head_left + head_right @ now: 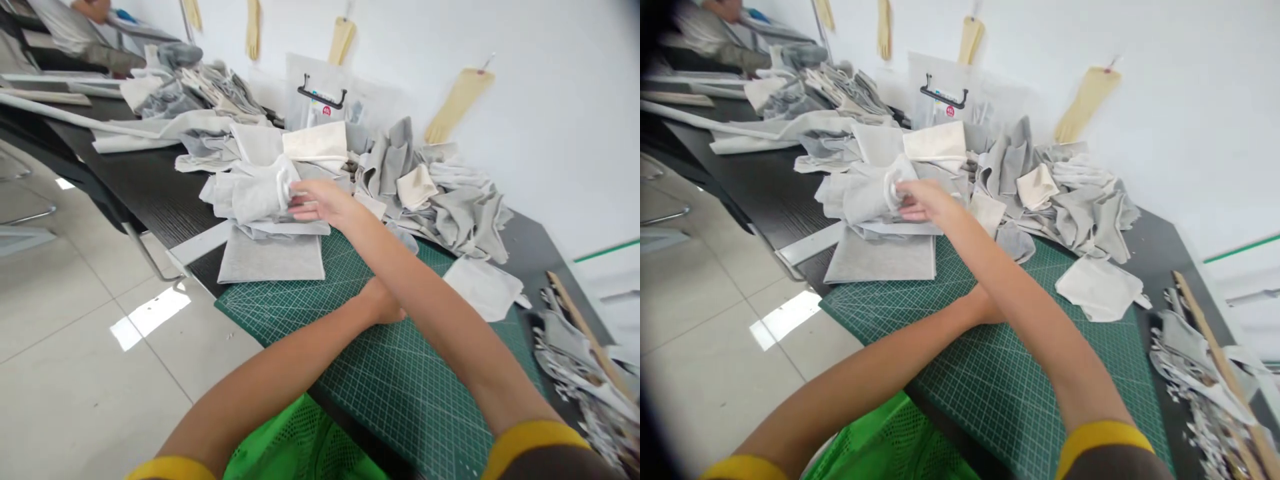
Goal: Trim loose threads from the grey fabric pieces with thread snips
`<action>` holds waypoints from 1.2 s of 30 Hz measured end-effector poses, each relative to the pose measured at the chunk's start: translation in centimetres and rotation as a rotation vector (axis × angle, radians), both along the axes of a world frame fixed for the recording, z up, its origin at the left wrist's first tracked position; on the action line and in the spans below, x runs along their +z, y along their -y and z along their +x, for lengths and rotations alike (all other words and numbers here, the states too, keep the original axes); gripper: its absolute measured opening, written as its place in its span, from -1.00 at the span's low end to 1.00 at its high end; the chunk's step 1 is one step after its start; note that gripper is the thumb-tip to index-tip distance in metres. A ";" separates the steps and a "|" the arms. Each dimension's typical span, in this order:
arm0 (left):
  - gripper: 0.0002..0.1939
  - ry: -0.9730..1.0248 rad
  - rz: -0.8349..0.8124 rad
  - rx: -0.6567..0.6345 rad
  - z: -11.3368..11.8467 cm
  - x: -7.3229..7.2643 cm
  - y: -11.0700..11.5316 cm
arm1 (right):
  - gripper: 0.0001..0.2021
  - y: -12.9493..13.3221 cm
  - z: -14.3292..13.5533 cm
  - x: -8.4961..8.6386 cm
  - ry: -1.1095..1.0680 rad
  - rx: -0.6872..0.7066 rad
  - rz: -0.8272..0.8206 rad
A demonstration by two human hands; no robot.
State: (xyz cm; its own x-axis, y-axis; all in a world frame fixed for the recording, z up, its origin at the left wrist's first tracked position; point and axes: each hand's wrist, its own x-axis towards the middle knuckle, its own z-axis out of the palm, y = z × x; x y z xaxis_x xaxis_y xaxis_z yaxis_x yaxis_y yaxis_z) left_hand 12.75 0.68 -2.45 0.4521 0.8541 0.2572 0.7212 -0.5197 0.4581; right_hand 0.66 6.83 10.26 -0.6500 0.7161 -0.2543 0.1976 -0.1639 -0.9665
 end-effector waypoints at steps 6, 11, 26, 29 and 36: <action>-0.64 -0.069 -0.036 0.024 0.4 0.5 0.4 | -0.61 -1.5 6.3 -0.6 0.126 -0.135 0.284; -0.65 -0.112 -0.024 0.066 0.7 0.9 0.9 | -0.79 -3.9 15.1 -1.8 0.167 -0.171 0.441; -0.64 -0.214 -0.047 0.154 1.3 1.2 1.4 | -0.24 -7.8 26.0 -9.7 0.289 -0.017 1.135; -0.63 -0.225 -0.066 0.167 1.4 1.1 1.3 | -0.40 -8.3 24.6 -11.3 0.389 -0.052 1.079; -0.64 -0.216 -0.083 0.170 1.4 1.1 1.2 | -0.78 -8.7 25.3 -12.4 0.175 -0.295 0.941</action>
State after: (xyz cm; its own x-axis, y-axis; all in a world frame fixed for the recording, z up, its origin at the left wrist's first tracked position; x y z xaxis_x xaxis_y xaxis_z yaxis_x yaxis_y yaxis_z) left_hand 14.11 -0.57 -1.36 0.3370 0.9366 0.0965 0.8805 -0.3498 0.3199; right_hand 25.98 15.55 -2.12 -0.4215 0.8018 0.4236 0.4240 0.5872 -0.6895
